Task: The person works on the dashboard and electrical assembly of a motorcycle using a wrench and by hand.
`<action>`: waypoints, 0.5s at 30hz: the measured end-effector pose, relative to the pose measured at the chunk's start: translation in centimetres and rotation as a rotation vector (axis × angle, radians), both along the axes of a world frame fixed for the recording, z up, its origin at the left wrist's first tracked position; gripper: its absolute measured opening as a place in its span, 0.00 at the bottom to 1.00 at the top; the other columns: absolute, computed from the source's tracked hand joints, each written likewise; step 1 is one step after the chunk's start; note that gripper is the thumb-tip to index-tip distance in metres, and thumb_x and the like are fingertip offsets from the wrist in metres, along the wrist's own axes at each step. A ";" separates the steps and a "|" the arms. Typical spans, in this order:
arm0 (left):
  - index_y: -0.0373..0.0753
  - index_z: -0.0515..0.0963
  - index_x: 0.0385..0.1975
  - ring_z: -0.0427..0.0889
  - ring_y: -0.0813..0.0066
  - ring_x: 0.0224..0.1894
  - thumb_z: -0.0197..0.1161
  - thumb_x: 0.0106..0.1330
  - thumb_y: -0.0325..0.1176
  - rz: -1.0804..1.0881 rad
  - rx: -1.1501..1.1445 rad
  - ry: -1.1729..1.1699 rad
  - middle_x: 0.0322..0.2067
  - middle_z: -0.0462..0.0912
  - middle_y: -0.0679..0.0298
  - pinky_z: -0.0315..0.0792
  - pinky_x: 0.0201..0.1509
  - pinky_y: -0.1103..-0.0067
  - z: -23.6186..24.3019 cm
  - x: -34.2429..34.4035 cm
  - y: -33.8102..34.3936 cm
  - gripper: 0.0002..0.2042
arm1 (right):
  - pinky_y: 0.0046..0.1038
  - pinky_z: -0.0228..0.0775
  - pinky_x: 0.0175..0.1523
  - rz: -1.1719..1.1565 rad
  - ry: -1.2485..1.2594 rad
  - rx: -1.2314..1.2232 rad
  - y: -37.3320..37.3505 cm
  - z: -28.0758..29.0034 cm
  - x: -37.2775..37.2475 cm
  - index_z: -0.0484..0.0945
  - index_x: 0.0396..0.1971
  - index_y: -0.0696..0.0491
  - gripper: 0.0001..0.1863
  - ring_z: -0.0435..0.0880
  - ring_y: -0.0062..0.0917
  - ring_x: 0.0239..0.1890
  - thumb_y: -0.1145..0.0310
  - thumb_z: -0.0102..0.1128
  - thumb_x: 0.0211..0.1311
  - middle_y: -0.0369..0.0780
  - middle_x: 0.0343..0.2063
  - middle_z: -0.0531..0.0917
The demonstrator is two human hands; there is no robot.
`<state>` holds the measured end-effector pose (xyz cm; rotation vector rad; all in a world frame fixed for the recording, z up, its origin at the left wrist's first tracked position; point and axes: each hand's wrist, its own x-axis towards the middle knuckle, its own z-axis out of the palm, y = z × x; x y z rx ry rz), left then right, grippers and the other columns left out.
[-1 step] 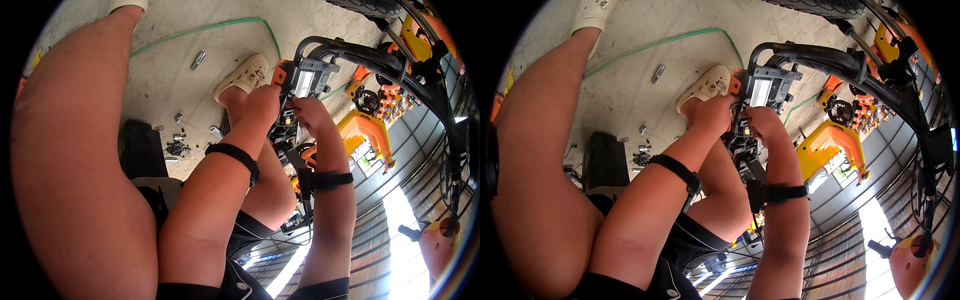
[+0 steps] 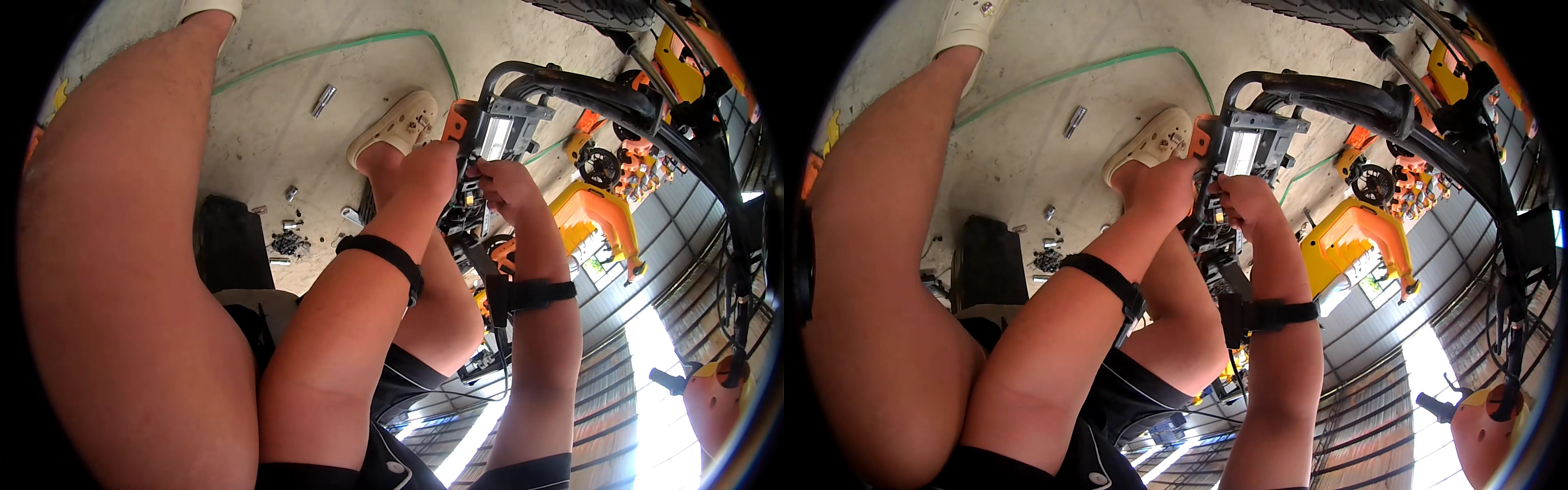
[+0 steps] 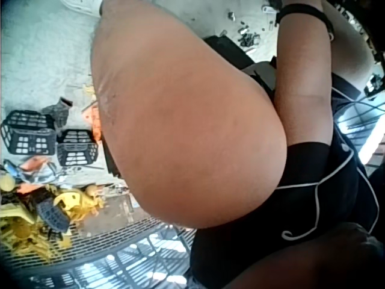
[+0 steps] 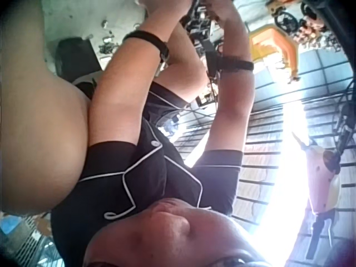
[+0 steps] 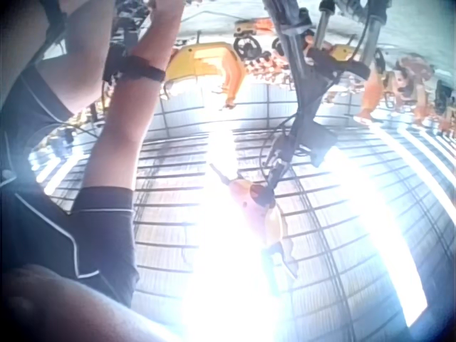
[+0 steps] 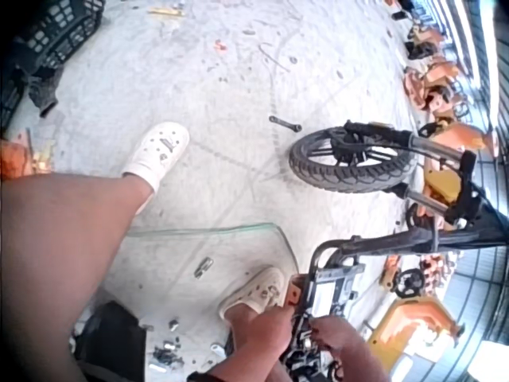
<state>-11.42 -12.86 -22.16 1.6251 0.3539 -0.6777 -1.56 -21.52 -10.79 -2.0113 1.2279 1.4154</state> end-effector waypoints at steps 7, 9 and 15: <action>0.41 0.79 0.45 0.83 0.52 0.41 0.57 0.60 0.27 -0.026 -0.015 0.020 0.34 0.83 0.53 0.75 0.43 0.62 0.2 0.0 -0.8 0.13 | 0.43 0.75 0.48 1.073 -0.018 -0.375 2.1 -0.6 -1.8 0.83 0.38 0.54 0.18 0.84 0.48 0.44 0.58 0.50 0.67 0.51 0.36 0.86; 0.42 0.79 0.46 0.83 0.52 0.41 0.57 0.61 0.27 -0.052 -0.014 0.017 0.34 0.84 0.52 0.75 0.43 0.62 0.4 0.1 -0.3 0.14 | 0.42 0.76 0.48 1.145 -0.035 -0.457 2.9 -0.4 -2.2 0.83 0.37 0.54 0.18 0.85 0.46 0.43 0.58 0.49 0.67 0.51 0.35 0.86; 0.41 0.79 0.47 0.83 0.51 0.42 0.58 0.60 0.27 -0.045 -0.074 0.016 0.37 0.84 0.51 0.75 0.45 0.62 -0.4 0.0 -0.7 0.14 | 0.39 0.78 0.44 1.265 -0.065 -0.484 3.5 -0.1 -2.8 0.84 0.35 0.52 0.13 0.87 0.42 0.37 0.60 0.55 0.60 0.46 0.32 0.87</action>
